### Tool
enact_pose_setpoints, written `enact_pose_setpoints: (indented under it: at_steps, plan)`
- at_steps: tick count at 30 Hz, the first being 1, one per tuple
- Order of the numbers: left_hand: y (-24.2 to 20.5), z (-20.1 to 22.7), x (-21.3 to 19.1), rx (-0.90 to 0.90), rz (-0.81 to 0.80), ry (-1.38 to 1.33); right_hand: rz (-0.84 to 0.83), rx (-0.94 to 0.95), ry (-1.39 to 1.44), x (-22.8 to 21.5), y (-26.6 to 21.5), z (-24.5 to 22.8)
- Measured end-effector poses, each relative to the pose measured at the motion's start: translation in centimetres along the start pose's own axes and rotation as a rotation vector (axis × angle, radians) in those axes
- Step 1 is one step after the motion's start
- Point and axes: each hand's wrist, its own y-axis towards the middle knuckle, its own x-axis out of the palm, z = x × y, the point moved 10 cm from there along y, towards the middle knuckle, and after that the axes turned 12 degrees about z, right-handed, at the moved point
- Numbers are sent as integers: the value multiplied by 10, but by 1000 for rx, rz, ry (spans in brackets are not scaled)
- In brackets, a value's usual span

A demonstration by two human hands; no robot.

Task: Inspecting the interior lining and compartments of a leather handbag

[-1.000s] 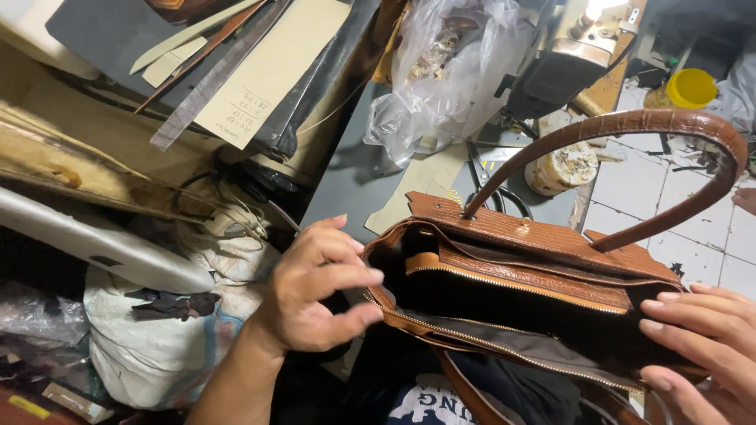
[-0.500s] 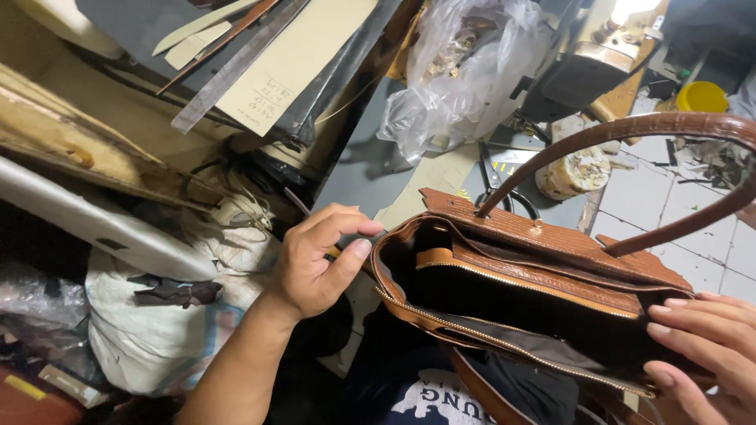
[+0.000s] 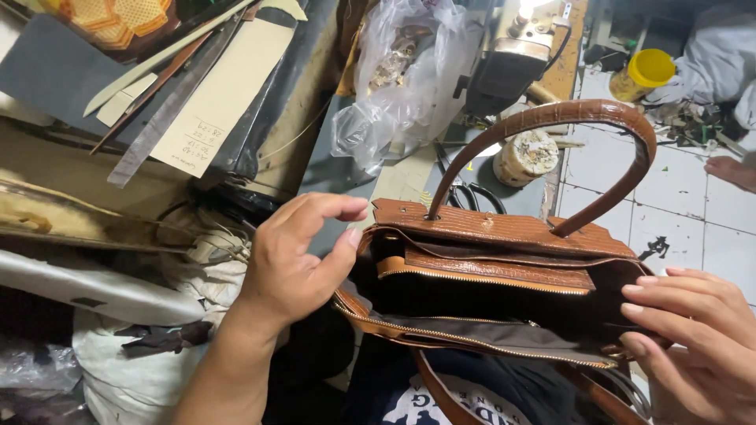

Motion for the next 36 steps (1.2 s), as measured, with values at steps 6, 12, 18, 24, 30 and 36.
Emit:
enact_pose_setpoints:
  at_steps: [6, 12, 18, 24, 30, 36]
  plan:
    - [-2, -13, 13, -62, -93, 69, -63, -43, 7, -6, 4, 2]
    - [8, 13, 22, 39, -172, 77, 54, 6, 27, -19, 22, -6]
    - [22, 65, 69, 240, -385, -34, 119, 123, -42, -30, 19, 17]
    - [16, 106, 151, 382, -598, -154, -8, 209, -103, -13, 30, 16]
    - [3, 107, 210, 456, -559, 10, -9, 224, -164, -5, 34, 19]
    - [0, 93, 235, 490, -577, 291, -13, 201, -249, -1, 36, 19]
